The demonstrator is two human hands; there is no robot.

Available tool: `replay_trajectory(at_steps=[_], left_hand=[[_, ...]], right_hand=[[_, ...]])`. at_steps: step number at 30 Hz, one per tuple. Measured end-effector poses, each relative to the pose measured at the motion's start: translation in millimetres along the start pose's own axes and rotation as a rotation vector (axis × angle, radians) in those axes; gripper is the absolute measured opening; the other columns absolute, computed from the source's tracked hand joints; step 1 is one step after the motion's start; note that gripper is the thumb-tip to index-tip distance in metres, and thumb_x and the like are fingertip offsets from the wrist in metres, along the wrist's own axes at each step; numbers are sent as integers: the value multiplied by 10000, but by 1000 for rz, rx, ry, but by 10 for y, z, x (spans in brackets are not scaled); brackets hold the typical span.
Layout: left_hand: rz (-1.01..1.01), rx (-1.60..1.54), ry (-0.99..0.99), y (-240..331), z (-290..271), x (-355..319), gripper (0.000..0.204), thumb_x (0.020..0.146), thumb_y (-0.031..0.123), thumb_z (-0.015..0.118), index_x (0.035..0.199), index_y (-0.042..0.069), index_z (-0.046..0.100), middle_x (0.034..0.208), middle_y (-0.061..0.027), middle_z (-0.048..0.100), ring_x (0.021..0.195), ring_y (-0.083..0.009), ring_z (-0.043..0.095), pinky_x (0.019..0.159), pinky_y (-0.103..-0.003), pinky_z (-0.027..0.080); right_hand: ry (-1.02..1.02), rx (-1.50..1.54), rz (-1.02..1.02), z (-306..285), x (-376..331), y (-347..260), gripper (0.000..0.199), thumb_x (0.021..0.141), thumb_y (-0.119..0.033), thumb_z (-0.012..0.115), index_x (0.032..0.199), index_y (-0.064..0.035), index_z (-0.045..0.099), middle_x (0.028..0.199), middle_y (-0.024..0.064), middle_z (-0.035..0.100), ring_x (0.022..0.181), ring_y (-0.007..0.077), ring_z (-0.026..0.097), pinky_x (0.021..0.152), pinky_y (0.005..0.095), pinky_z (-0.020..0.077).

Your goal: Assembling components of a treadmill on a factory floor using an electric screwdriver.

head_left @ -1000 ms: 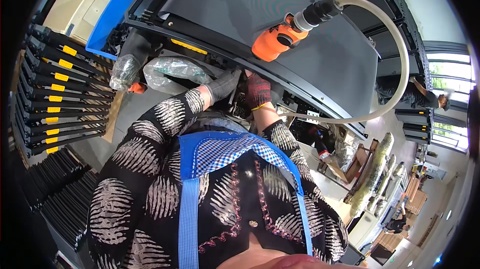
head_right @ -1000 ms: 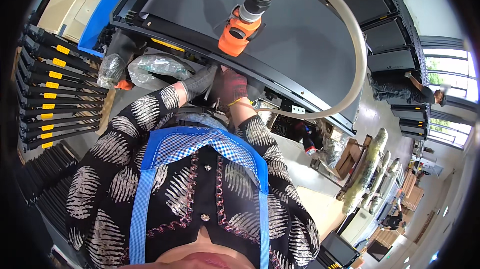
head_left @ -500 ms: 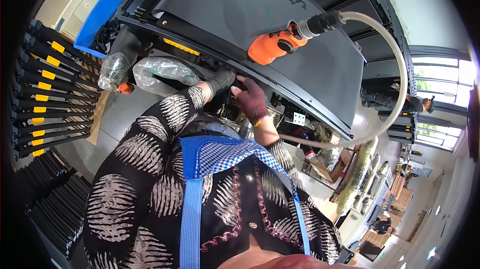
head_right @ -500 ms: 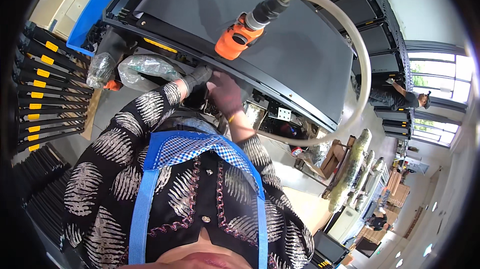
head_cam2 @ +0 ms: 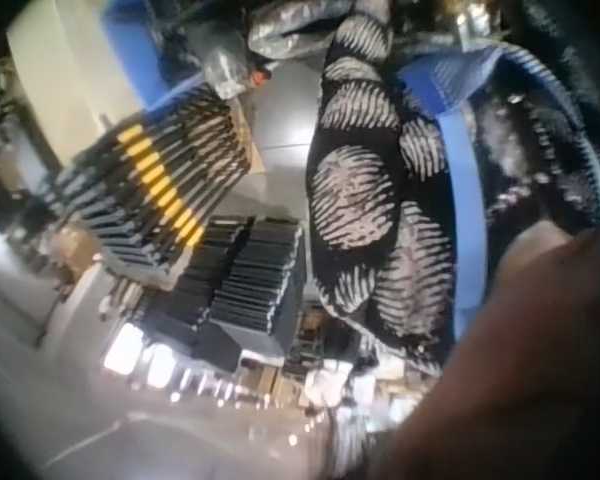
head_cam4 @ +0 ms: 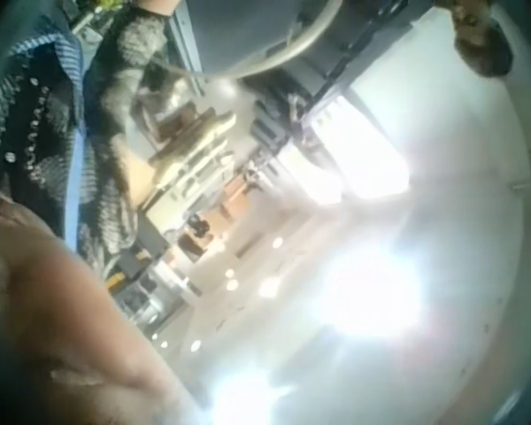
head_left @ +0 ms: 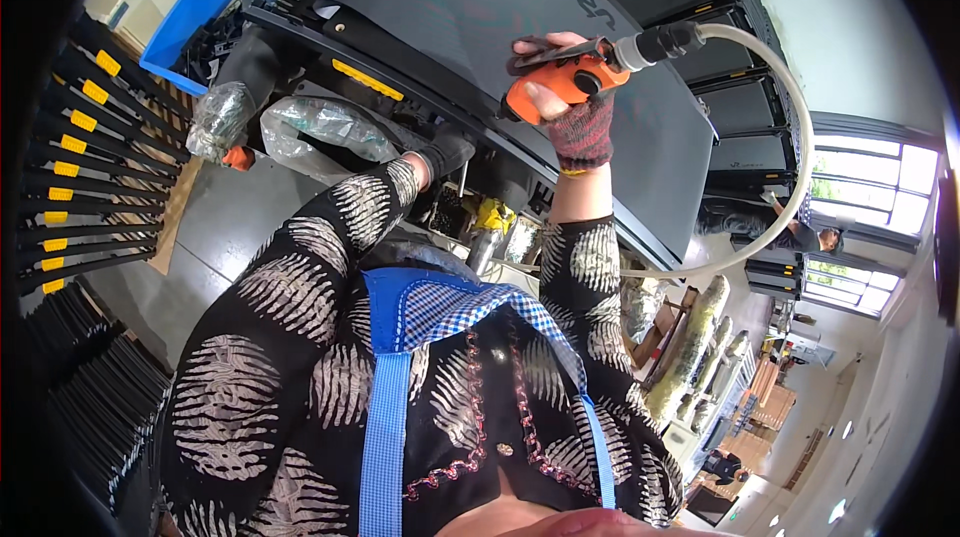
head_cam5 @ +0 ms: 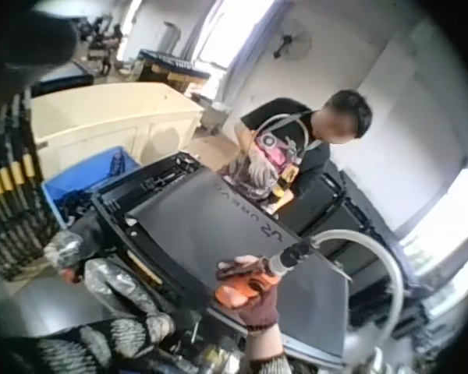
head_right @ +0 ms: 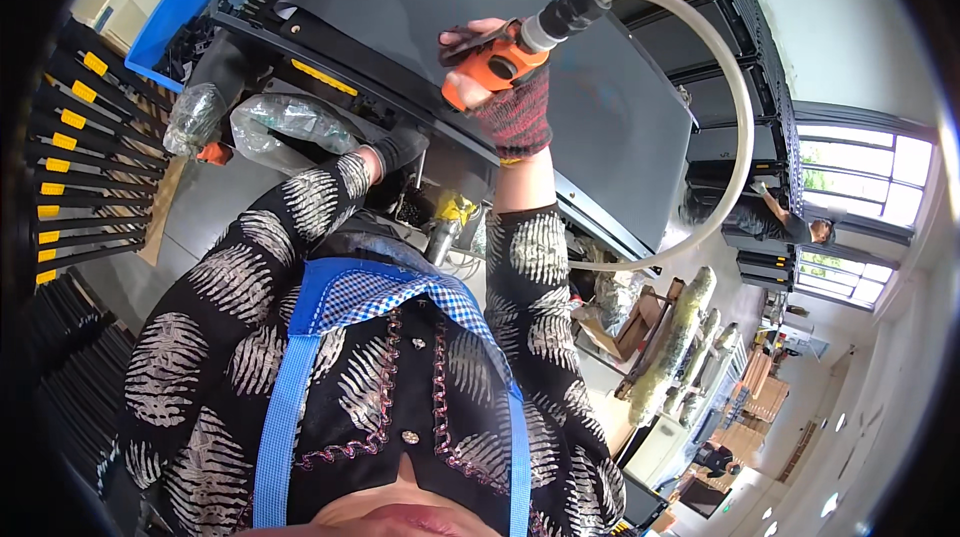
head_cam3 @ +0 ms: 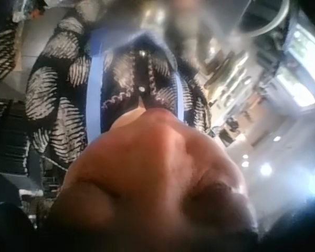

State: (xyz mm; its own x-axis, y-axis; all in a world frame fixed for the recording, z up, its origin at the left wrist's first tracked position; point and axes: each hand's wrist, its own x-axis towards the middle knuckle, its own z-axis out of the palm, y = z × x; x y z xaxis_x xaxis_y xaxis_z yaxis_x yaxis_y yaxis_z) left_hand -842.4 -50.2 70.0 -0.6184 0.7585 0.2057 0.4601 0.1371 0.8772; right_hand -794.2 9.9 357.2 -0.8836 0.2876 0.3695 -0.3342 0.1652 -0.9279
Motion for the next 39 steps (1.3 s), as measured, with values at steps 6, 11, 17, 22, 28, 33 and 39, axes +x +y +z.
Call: replay_trajectory(at_steps=[6, 11, 17, 22, 28, 33, 39], left_hand=[[23, 79, -11, 8, -28, -15, 342, 910, 268, 464, 1147, 42, 563, 1126, -195, 590, 1041, -358, 558, 860, -403, 470], [92, 176, -112, -40, -58, 41, 334, 902, 282, 470, 1134, 66, 572, 1113, -194, 589, 1047, -373, 546, 869, -427, 459], [109, -40, -84, 39, -178, 31, 330, 895, 264, 503, 1148, 60, 559, 1117, -195, 586, 1053, -376, 543, 873, -424, 454], [133, -103, 2, -50, -144, 28, 329, 899, 244, 508, 1159, 45, 548, 1129, -208, 576, 1050, -379, 544, 877, -417, 454], [175, -39, 69, -31, -276, -213, 294, 910, 214, 497, 1128, 31, 567, 1084, -209, 593, 988, -394, 567, 833, -431, 461], [-508, -578, -483, 322, -794, -384, 304, 919, 273, 479, 991, 33, 651, 939, -186, 653, 872, -388, 613, 770, -438, 469], [-97, 217, -744, 272, -910, -579, 349, 898, 271, 441, 847, 43, 700, 886, -172, 676, 845, -333, 650, 756, -423, 487]], right_hand=[[224, -13, -53, 53, -17, 85, 377, 691, 36, 634, 1020, -45, 468, 911, 151, 615, 886, 267, 621, 775, 410, 525], [232, 53, -93, 81, -61, 109, 328, 688, 42, 632, 964, -50, 483, 880, 147, 612, 837, 260, 619, 757, 420, 526], [279, 57, -80, 109, -37, 104, 317, 682, 55, 628, 945, -35, 475, 851, 133, 622, 849, 235, 626, 762, 386, 528], [276, 85, -63, 110, -53, 103, 312, 699, 52, 616, 964, -40, 481, 915, 167, 611, 865, 283, 622, 767, 435, 526], [243, -402, -26, 100, 65, 63, 312, 706, 99, 571, 971, -33, 472, 953, 184, 619, 904, 280, 626, 787, 404, 531], [320, -230, 112, 180, 79, -121, 326, 709, 120, 569, 982, -27, 468, 965, 186, 618, 905, 292, 624, 801, 440, 526], [283, 184, -316, 167, -540, -405, 394, 714, -5, 669, 1062, -50, 491, 1038, 179, 585, 966, 318, 594, 851, 519, 485]])
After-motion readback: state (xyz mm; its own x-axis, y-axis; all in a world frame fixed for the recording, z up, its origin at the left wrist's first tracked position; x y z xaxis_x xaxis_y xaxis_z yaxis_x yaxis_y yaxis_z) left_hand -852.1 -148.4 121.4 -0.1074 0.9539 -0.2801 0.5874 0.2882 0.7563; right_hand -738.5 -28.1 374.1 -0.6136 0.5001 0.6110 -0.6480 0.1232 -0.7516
